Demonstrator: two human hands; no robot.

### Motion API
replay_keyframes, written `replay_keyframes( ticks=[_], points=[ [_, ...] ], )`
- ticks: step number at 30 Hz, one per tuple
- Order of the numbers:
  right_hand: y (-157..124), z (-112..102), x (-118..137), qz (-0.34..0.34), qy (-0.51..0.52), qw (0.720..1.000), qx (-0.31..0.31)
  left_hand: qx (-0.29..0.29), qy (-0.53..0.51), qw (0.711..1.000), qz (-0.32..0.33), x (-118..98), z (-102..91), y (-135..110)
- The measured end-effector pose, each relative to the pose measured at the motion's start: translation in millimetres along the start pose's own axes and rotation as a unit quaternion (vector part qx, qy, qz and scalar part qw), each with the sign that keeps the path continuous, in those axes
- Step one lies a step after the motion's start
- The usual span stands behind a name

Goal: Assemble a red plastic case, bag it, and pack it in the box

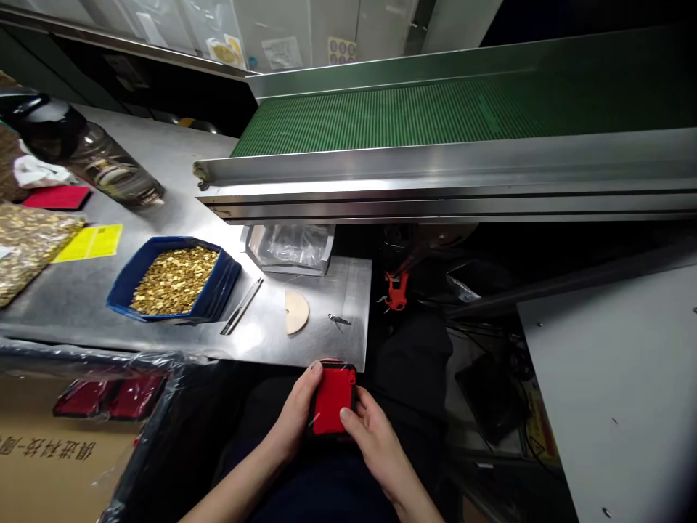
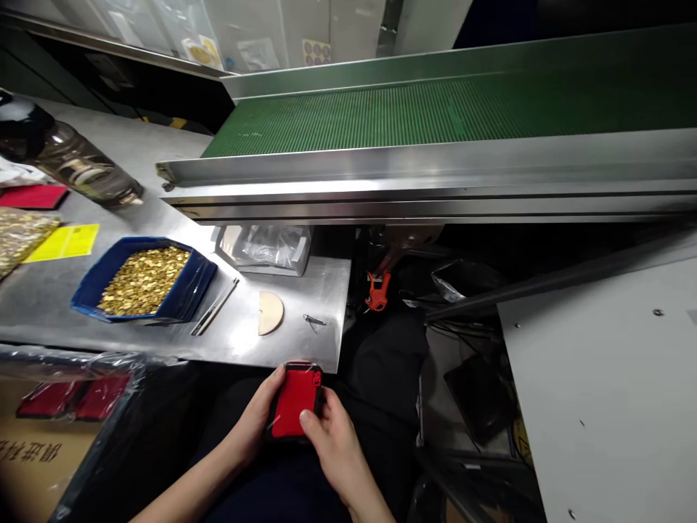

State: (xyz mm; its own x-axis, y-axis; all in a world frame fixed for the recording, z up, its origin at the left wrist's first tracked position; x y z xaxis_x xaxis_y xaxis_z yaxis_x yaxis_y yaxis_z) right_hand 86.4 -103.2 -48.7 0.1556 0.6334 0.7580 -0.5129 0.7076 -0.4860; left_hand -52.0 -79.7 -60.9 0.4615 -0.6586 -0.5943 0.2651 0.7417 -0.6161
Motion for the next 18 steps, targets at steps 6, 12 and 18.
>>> replay_keyframes(
  ticks=[6,12,18],
  points=[
    [11,-44,13,0.053,-0.134,0.981,-0.133,-0.096,0.267,0.951,0.126,-32,-18.8,5],
    [37,-49,32,0.045,-0.247,0.956,-0.154,-0.081,0.305,0.944,0.098,-37,-30.6,2],
    [68,-44,59,0.02,-0.324,0.935,-0.142,-0.091,0.346,0.925,0.128,-44,-15.1,-5]
  ],
)
Point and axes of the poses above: each hand's wrist, its own y-axis towards the middle knuckle, its own z-axis out of the palm, x = y × z, the point moved 6 cm from there along y, towards the middle knuckle, and after that the axes turned 10 degrees about x, right-handed, at the moved point
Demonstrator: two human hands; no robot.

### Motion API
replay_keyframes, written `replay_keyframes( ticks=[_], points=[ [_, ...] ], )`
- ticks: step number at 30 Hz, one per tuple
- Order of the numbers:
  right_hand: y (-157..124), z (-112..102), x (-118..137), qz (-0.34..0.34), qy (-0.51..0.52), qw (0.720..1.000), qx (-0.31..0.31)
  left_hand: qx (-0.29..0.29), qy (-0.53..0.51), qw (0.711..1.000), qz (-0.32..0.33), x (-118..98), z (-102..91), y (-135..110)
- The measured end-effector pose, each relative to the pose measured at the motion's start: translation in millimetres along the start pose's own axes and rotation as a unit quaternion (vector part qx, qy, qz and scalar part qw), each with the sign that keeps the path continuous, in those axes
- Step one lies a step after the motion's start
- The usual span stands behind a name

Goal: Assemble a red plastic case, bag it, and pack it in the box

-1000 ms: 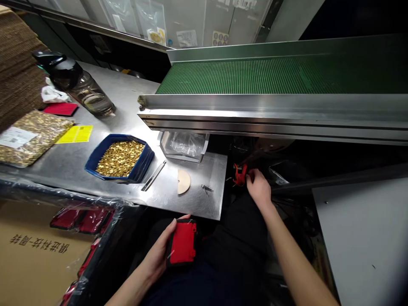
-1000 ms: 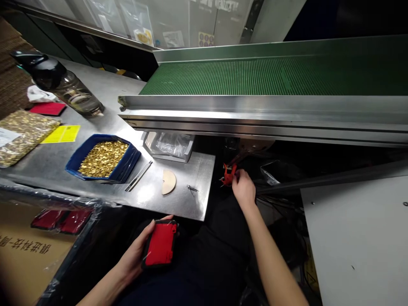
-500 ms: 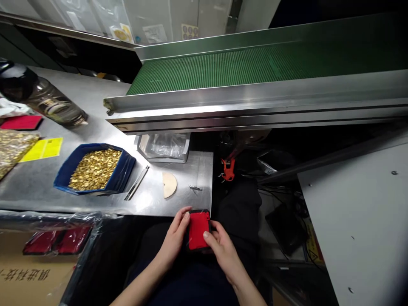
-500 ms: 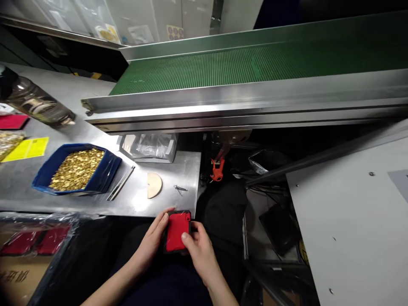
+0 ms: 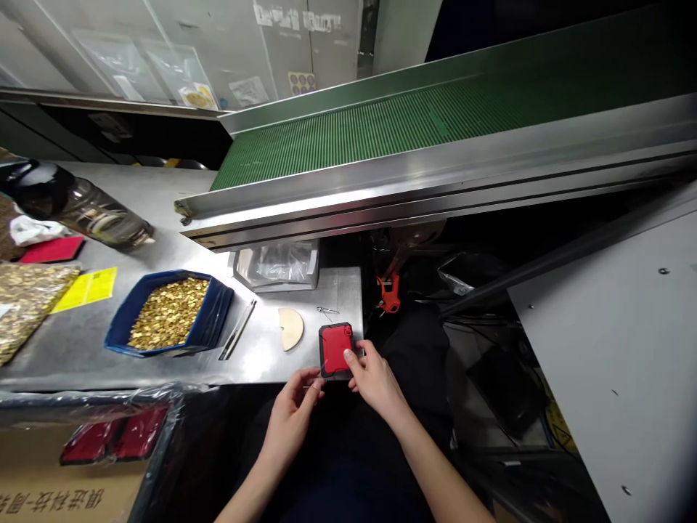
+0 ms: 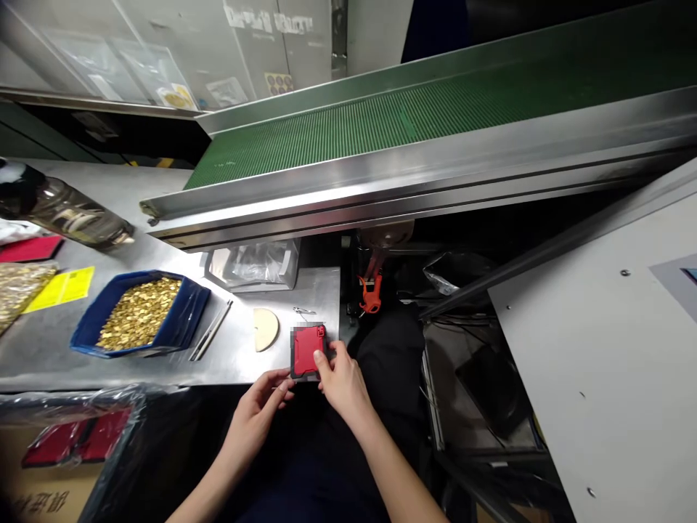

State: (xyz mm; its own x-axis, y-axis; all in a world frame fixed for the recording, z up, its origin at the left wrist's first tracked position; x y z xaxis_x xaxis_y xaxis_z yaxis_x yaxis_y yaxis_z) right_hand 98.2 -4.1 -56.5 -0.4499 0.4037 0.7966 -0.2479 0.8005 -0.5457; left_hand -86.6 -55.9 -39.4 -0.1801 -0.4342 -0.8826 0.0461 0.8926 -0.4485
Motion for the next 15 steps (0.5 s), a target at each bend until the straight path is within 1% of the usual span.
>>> replay_keyframes(
  ticks=[2,5,8,10,12,15],
  points=[
    [1,-2,4,-0.01,-0.021,1.0,-0.011,-0.02,0.032,0.999,0.024,-12,-11.8,6],
    [-8,-7,3,-0.016,-0.056,0.997,-0.044,-0.06,0.1,0.99,0.074,-42,-44.2,32],
    [-24,-16,-7,-0.017,-0.103,0.99,-0.099,-0.108,0.173,0.971,0.125,-81,-80.5,76],
    [-35,-25,-16,-0.025,-0.139,0.98,-0.138,-0.127,0.223,0.956,0.141,-103,-98.4,112],
    [-45,-36,-27,-0.039,-0.15,0.974,-0.162,-0.128,0.273,0.943,0.143,-118,-109.2,147],
    [-53,-50,-44,-0.065,-0.09,0.981,-0.16,-0.11,0.332,0.929,0.121,-126,-117.5,189]
  ],
)
Point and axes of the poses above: each hand's wrist, its own y-axis towards the middle knuckle, its own z-axis out of the palm, x = y × z, the point moved 6 cm from there along y, towards the middle knuckle, and after that the axes turned 10 degrees about x, right-handed, at the moved point
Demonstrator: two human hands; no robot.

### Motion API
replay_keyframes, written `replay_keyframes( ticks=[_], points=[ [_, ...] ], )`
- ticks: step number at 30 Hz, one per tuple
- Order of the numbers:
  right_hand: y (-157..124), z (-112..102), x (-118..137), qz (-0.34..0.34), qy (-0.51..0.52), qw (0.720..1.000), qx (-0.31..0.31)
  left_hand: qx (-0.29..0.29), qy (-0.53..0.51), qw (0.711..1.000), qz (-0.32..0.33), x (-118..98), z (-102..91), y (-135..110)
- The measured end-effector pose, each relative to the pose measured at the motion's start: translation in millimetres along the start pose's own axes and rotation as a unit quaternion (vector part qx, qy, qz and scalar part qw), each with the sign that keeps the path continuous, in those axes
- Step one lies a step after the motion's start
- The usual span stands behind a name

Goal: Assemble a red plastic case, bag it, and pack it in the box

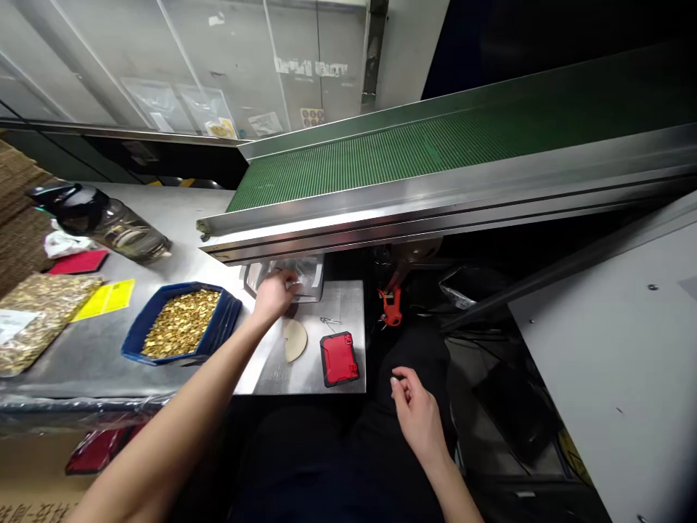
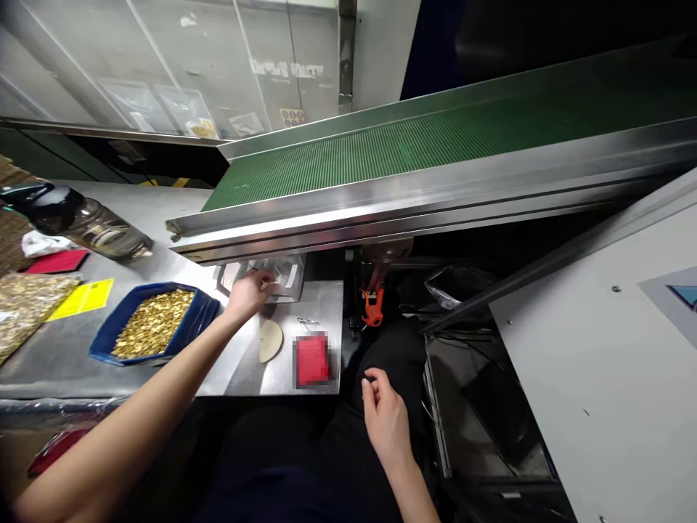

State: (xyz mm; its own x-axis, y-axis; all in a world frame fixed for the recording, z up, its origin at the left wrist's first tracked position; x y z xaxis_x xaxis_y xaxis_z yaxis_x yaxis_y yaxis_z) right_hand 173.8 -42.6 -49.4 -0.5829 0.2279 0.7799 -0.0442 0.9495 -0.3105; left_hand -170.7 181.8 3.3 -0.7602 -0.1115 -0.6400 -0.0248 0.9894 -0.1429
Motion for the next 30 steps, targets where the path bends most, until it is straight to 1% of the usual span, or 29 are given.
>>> replay_keyframes(
  ticks=[3,5,8,10,12,14,16,19,22,26,30],
  points=[
    [-3,-6,-9,-0.017,0.053,0.998,0.0,0.033,0.029,0.999,-0.019,10,2.7,22],
    [-4,-7,-10,-0.029,0.05,0.998,-0.013,0.043,0.034,0.998,-0.033,16,1.4,27],
    [-2,-7,-8,-0.036,0.033,0.998,-0.029,0.041,0.032,0.998,-0.039,22,-2.4,27],
    [0,-5,-5,-0.039,0.02,0.999,-0.028,0.036,0.03,0.999,-0.024,21,-3.2,25],
    [1,-2,-2,-0.046,0.001,0.999,-0.023,0.032,0.03,0.999,0.003,17,-1.6,25],
    [2,1,1,-0.054,-0.022,0.998,-0.018,0.033,0.034,0.998,0.03,11,1.7,28],
    [2,4,4,-0.061,-0.046,0.997,-0.015,0.044,0.037,0.998,0.041,8,5.4,35],
    [1,7,5,-0.066,-0.074,0.995,-0.016,0.07,0.032,0.997,0.02,9,7.0,47],
    [0,8,4,-0.064,-0.092,0.993,-0.018,0.085,0.01,0.996,-0.007,14,2.3,55],
    [-1,7,1,-0.057,-0.11,0.992,-0.022,0.088,-0.04,0.995,-0.026,20,-4.0,55],
    [0,9,0,-0.05,-0.124,0.991,-0.022,0.074,-0.101,0.991,-0.038,25,-2.9,52]
  ],
)
Point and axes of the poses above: each hand's wrist, its own y-axis towards the middle knuckle, its own z-axis out of the palm, x = y × z, the point moved 6 cm from there along y, towards the middle knuckle, and after that the axes turned 10 degrees about x, right-handed, at the moved point
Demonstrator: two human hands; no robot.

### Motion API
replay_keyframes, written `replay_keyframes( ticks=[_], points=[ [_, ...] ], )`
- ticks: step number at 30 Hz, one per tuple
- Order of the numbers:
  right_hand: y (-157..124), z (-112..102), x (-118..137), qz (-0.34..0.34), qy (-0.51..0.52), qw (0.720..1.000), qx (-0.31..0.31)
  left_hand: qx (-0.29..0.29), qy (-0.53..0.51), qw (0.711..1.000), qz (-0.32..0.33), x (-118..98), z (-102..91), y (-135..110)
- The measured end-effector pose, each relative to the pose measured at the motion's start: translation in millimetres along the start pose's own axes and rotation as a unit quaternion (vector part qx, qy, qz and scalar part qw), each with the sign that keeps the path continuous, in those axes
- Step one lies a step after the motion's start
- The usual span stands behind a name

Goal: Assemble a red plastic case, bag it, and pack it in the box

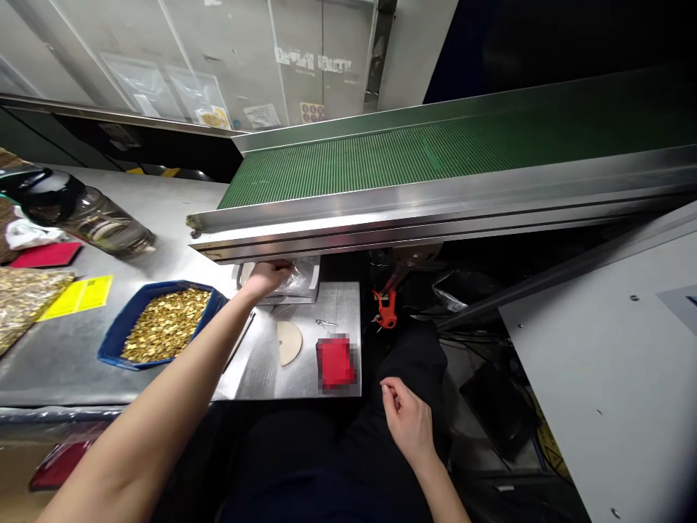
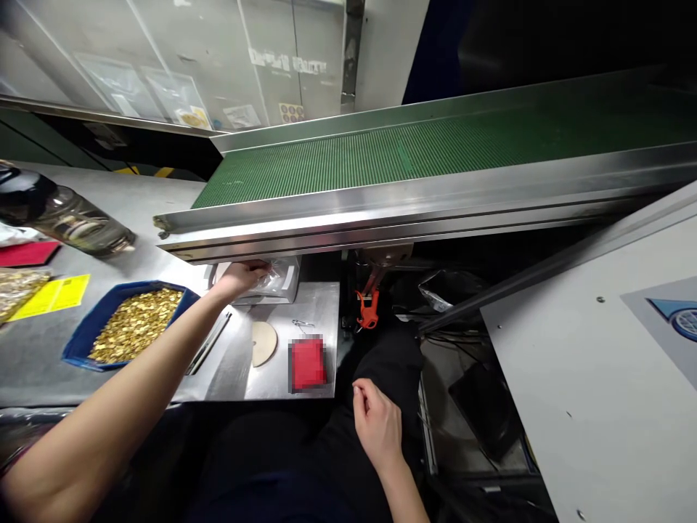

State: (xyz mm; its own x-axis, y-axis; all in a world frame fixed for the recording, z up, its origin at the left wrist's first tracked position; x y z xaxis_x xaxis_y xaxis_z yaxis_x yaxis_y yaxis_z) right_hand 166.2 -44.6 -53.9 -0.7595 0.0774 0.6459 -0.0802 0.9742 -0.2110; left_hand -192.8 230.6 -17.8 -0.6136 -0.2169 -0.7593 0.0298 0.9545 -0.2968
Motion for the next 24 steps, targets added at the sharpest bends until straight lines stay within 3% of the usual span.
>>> replay_keyframes(
  ticks=[10,14,20,24],
  points=[
    [4,4,7,-0.013,-0.015,1.0,0.006,-0.065,-0.142,0.988,0.014,1,5.1,-6],
    [4,4,5,-0.009,-0.004,1.0,0.0,-0.109,-0.22,0.969,0.034,-6,14.5,-22],
    [2,-3,10,0.009,0.05,0.999,-0.001,-0.164,-0.285,0.94,0.094,-29,16.7,-99],
    [7,-28,58,-0.024,0.174,0.984,-0.034,-0.112,-0.302,0.942,0.097,-55,43.8,-160]
  ],
)
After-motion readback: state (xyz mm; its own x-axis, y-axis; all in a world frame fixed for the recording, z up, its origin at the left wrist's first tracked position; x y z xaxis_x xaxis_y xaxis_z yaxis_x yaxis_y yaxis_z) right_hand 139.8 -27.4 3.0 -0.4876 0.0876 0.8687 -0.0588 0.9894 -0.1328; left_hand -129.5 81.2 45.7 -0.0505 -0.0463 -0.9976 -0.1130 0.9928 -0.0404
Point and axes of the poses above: each hand's wrist, its own y-axis towards the middle knuckle, its own z-axis out of the palm, x = y × z, the point moved 6 cm from there along y, towards the middle knuckle, and after that the axes turned 10 degrees about x, right-handed, at the moved point
